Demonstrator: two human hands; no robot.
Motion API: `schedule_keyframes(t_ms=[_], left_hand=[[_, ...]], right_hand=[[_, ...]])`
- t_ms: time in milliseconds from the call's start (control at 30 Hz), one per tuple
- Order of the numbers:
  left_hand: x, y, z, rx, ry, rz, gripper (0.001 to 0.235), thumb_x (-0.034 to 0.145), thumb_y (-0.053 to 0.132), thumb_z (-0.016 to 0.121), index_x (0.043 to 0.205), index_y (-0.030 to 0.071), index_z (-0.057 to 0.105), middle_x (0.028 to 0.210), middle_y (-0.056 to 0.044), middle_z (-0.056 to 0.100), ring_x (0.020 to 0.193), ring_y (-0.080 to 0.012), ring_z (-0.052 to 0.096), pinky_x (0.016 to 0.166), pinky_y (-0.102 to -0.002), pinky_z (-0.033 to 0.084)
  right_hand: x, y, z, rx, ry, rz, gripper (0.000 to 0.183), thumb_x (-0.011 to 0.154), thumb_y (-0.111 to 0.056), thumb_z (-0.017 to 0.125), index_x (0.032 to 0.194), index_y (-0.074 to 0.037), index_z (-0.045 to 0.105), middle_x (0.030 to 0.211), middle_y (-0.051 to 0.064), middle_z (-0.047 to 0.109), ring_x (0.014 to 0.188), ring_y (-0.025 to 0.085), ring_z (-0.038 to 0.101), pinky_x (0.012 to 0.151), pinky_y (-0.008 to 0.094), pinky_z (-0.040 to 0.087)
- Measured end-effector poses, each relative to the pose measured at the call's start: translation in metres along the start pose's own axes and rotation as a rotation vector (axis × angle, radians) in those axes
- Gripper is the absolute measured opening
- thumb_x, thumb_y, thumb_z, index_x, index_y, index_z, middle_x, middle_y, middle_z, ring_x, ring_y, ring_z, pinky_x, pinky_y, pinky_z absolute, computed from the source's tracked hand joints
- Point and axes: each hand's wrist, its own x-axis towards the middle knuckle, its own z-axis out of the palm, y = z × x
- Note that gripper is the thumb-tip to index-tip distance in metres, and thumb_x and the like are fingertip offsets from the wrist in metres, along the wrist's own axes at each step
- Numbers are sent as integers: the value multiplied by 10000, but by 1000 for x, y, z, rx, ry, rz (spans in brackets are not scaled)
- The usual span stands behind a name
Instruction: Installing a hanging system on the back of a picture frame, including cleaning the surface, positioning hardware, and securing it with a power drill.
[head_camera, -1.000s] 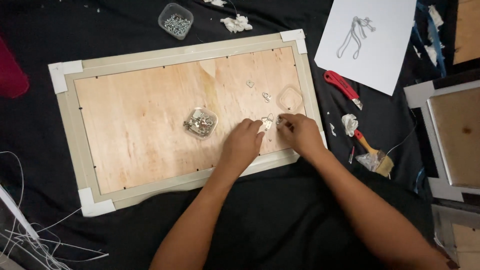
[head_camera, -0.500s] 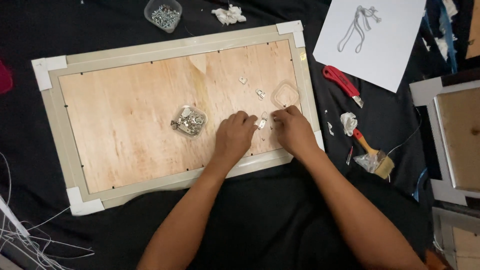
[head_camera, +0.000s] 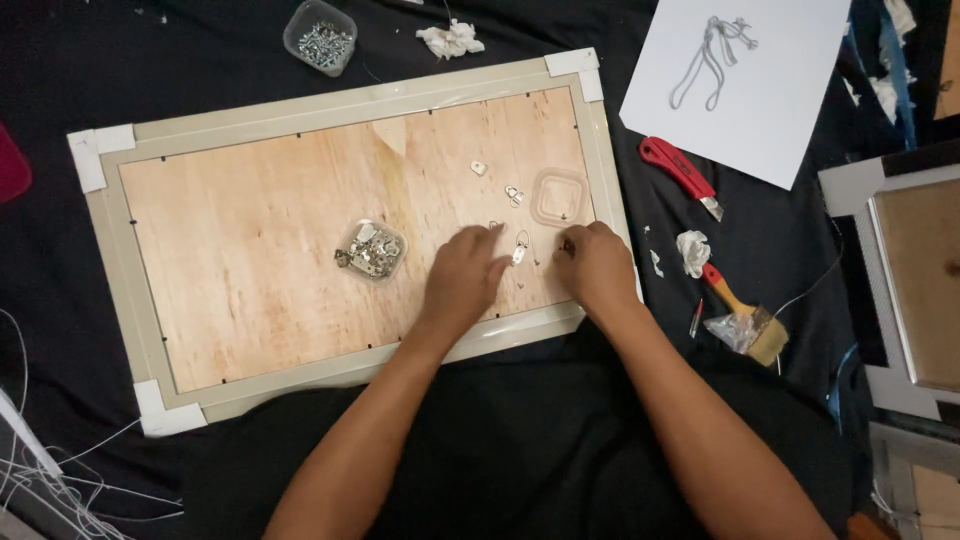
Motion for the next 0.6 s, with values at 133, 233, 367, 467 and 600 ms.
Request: schedule_keyframes(t_ms=[133,233,367,467,600], left_hand=[[-6,-4,9,232,-56,190,400,992,312,647,1377,205,637,1104,-56,590,965,-274,607,803,-416,476],[-4,-10,7,155,-74,157,364,1012,297,640,1353,170,654,1073,-88,619,955,-272,625,809,-395,480],[-8,-13,15,207,-71,204,320,960,356,699,1227,179,696,1025,-41,618,940,-243,615,790,-390,467],[-8,-12,17,198,-87,173,171,1004,300,645,1113,195,726,974,-20,632,908,-214,609,786,-368,456],[0,0,1,-3,-101,46,144,1015,225,639,1064,121,725,945,-72,664,897,-248,656,777,-373,481]], right_hand=[[-3,-3,1,-16,21,17,262,878,-167,681,1105,-79,781,1021,172,682,911,389,733,770,463,612],[-4,-11,-9,10,34,81,327,855,-149,714,1160,-37,753,1101,201,653,952,412,727,784,491,610],[0,6,5,-6,35,40,305,861,-173,717,1136,-43,741,1062,190,651,942,432,723,777,513,604],[2,6,2,15,6,57,309,854,-162,712,1145,-59,719,1048,170,650,963,416,724,792,497,601],[7,7,-6,282,-49,110,259,820,-192,690,1040,-71,753,905,171,677,889,392,721,732,469,570]])
